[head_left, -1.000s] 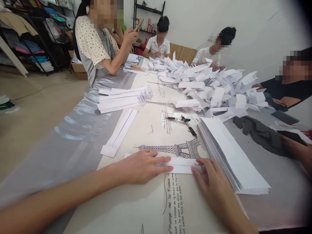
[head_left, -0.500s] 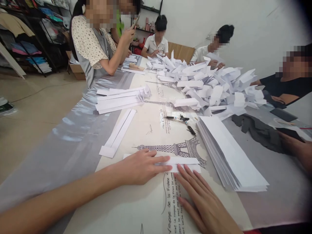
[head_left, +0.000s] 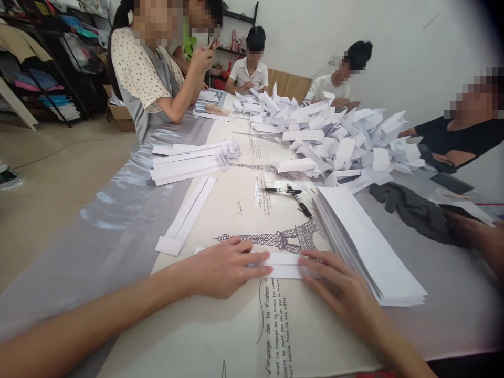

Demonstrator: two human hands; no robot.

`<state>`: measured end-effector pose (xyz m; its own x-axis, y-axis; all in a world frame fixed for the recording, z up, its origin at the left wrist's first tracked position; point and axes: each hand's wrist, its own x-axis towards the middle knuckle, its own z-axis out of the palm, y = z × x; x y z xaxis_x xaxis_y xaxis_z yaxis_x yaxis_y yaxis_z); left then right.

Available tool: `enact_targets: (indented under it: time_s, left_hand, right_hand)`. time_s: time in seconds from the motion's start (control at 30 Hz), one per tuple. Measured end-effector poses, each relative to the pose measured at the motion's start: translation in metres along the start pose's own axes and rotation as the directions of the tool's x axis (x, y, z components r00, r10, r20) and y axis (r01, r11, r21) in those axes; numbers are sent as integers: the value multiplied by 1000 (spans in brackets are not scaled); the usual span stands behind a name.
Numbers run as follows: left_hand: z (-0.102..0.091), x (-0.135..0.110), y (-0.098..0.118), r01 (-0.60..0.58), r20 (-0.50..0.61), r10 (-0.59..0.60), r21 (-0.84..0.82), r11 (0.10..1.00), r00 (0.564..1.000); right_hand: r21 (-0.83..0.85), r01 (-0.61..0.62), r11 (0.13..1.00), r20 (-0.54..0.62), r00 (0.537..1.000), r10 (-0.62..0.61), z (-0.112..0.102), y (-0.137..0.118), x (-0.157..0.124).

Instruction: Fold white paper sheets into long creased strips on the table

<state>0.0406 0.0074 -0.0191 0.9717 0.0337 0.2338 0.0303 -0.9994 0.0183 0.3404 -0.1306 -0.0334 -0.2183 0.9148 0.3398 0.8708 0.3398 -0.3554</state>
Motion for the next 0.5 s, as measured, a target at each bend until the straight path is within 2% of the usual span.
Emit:
enact_targets:
  time_s: [0.2,0.33,0.43,0.5]
  left_hand:
    - [-9,-14,-12,-59,-34,59,-1,998,998]
    - [-12,-21,-16,-41,7,41,-19,999,999]
    - [-13,-23,-16,-11,48,12,-28,1000,999]
    - [-12,-22,-16,-7,32,9,-37,999,999]
  right_hand:
    - [63,70,996,76,994,-75,13,-9,21]
    - [124,88,988,114,988,-102,17,-13,31]
    - [170,49,984,140,987,-73,19,-12,41]
    - [209,-27,977,159,987,-6,19,-10,48]
